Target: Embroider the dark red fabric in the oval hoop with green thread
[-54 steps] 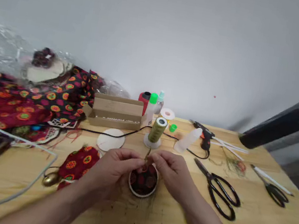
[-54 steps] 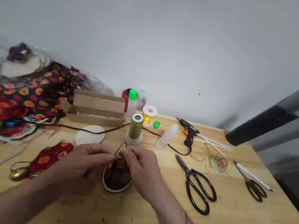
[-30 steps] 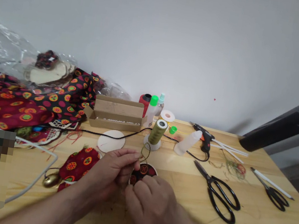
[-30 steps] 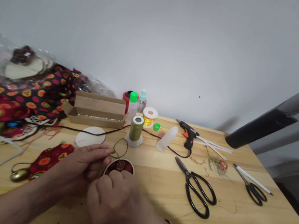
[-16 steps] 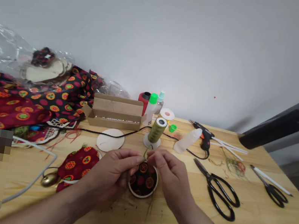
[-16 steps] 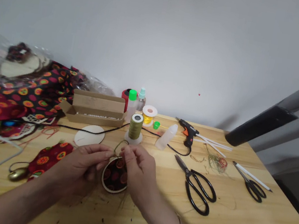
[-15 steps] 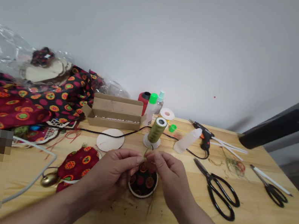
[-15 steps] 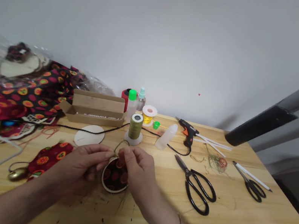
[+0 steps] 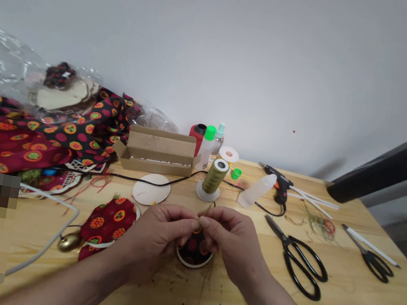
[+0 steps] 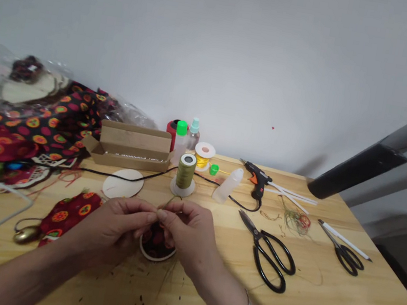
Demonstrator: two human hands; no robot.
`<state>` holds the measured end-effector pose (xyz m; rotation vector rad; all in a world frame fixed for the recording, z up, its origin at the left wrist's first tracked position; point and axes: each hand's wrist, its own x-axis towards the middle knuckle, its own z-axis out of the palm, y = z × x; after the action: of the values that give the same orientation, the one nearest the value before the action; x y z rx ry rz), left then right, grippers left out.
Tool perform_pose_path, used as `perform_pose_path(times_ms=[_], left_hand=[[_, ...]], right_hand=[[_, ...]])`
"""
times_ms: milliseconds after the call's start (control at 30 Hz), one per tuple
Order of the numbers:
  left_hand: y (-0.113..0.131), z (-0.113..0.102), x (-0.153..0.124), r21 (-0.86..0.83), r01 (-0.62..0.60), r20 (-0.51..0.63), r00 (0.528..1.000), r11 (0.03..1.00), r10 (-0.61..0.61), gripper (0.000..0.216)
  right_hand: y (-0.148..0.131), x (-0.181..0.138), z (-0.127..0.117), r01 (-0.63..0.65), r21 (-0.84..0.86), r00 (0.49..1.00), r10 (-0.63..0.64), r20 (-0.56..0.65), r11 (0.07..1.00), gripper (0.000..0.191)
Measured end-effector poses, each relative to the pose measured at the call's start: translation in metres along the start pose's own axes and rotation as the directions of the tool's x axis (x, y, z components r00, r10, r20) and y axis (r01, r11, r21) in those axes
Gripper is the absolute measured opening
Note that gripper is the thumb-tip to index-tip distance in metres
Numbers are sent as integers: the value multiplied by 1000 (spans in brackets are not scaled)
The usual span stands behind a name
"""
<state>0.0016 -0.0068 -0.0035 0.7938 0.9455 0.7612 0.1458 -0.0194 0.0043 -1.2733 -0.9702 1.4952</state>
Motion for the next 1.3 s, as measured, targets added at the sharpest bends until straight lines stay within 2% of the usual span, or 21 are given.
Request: perform_pose_path(times_ms=[100, 533, 833, 1067, 1300], left_hand=[[-1, -1, 1, -24, 12, -7, 1000, 1000, -12, 8], [-1, -2, 0, 0, 19, 12, 1000, 1000, -19, 11], [-1, 0, 0, -22, 11, 11, 1000, 1000, -11, 11], [0, 1, -1, -61, 26, 10, 1000, 998, -26, 9], [1, 2, -1, 18, -5, -42, 999, 1000, 6, 15]], right_hand=[[-1, 0, -1, 12, -63, 999, -15, -35, 998, 17], [-4, -1, -3, 62, -214, 995, -76, -60, 975, 19], [-5, -1, -3, 75, -239, 993, -95, -72, 968, 17], [-5, -2, -2, 34, -190, 998, -44, -50, 981, 19], [-4, 1, -4, 36, -141, 999, -37, -2, 989, 21]])
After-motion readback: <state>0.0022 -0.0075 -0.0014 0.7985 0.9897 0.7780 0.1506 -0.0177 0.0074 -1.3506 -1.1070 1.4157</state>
